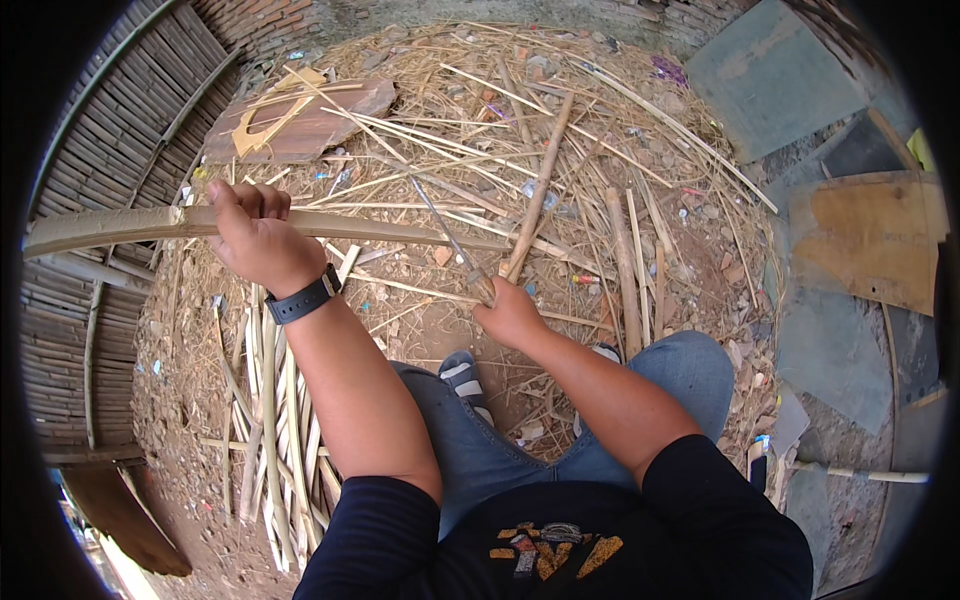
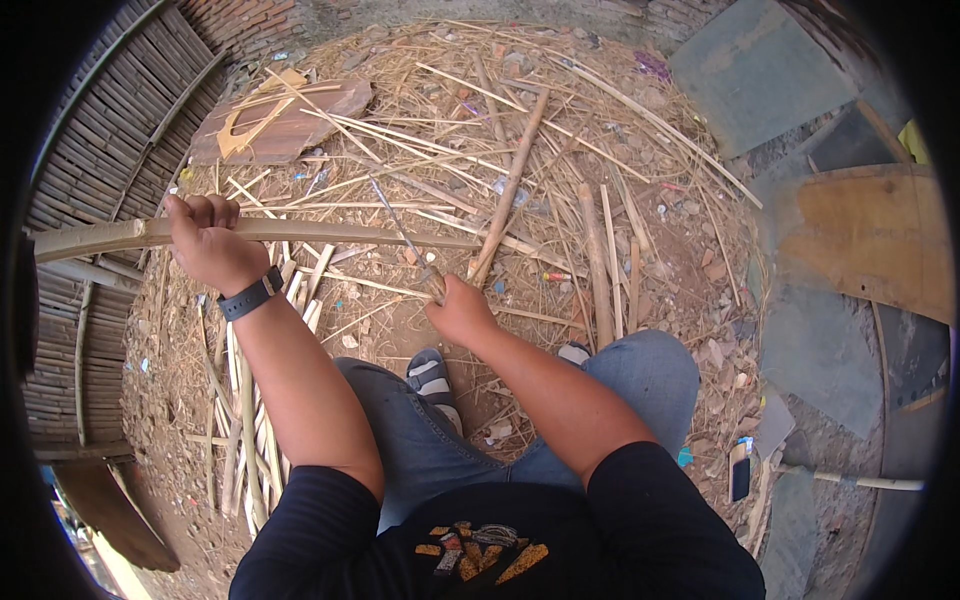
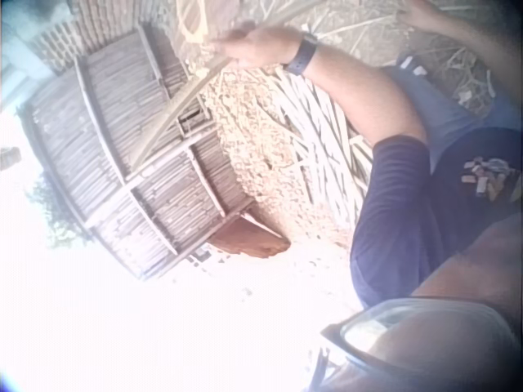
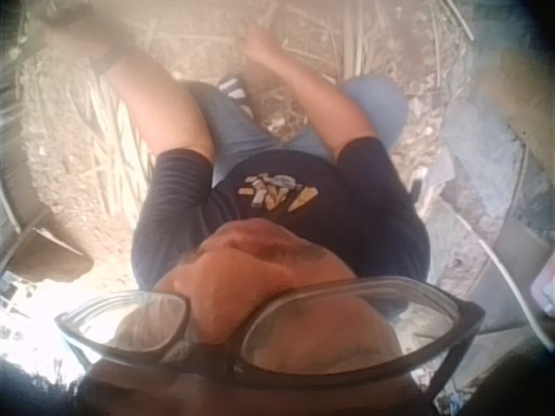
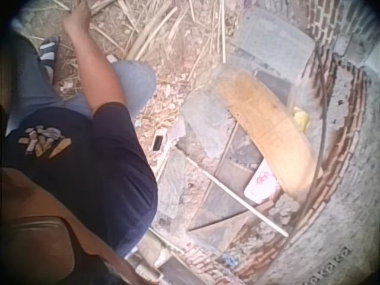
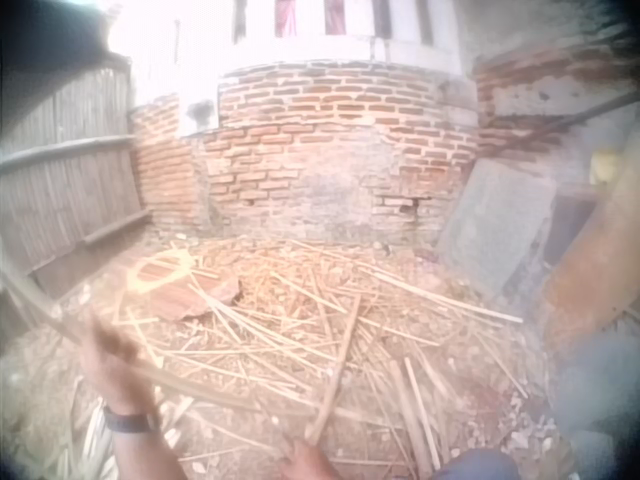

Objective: The person sits on the ground and uses a knife to split a long bamboo pole into thin strips. They hold the pole with one hand and use the knife to pry and separate the bamboo fibers, dropping the finished strips onto a pile on the ground.

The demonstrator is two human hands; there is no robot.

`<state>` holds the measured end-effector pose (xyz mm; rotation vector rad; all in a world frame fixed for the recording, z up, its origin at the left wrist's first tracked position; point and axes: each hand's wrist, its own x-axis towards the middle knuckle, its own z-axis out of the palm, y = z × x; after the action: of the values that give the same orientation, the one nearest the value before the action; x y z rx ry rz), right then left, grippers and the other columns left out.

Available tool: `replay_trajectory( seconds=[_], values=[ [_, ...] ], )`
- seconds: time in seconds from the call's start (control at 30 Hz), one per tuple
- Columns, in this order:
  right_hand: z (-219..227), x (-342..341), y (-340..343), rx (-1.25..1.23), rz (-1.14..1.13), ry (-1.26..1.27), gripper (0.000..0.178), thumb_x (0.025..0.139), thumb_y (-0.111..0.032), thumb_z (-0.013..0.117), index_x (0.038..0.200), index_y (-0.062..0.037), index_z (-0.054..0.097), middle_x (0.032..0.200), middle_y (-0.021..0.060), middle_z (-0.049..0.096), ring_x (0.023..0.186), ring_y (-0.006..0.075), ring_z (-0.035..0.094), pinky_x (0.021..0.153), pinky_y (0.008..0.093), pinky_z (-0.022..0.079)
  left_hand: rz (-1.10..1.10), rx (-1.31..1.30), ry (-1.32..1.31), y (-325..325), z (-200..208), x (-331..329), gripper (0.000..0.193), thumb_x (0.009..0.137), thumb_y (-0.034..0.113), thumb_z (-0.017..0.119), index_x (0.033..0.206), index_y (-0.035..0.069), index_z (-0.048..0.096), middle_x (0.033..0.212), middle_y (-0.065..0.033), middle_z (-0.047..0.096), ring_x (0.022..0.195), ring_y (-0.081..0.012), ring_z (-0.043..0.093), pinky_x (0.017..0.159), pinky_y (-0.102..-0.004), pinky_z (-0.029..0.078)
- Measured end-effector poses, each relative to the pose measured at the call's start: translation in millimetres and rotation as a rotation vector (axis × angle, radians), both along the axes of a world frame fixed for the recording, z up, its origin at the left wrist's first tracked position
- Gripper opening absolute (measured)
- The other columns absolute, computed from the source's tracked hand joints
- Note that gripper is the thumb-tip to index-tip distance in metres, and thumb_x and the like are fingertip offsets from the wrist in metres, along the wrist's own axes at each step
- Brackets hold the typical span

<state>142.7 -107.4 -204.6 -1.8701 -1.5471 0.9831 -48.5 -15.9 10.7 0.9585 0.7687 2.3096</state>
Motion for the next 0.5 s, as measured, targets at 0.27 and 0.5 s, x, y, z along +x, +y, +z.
replay_trajectory(
  seconds=[0.27, 0.5],
  values=[
    [-3.0, -0.5, 0.6, -0.003, -0.006, -0.003, 0.035, 0.080, -0.026, 0.066, 0.096, 0.0033, 0.056, 0.088, 0.0272, 0.065, 0.086, 0.0439, 0.065, 0.076, 0.0493, 0.051, -0.018, 0.004, 0.027, 0.9, -1.9, -3.6, 0.039, 0.101, 0.029, 0.052, 0.068, 0.013, 0.038, 0.057, 0.0029, 0.029, 0.051, -0.0110, 0.029, 0.051, -0.0278, 0.025],
    [-20.4, 3.7, -1.7, 0.017, -0.040, 0.093, 0.034, 0.079, -0.023, 0.068, 0.097, 0.0032, 0.057, 0.085, 0.0261, 0.065, 0.085, 0.0429, 0.064, 0.075, 0.0479, 0.051, 0.008, -0.012, 0.013, -1.8, 1.6, 1.6, 0.039, 0.100, 0.029, 0.052, 0.067, 0.013, 0.038, 0.058, 0.0024, 0.029, 0.052, -0.0115, 0.029, 0.052, -0.0286, 0.026]
  ],
)
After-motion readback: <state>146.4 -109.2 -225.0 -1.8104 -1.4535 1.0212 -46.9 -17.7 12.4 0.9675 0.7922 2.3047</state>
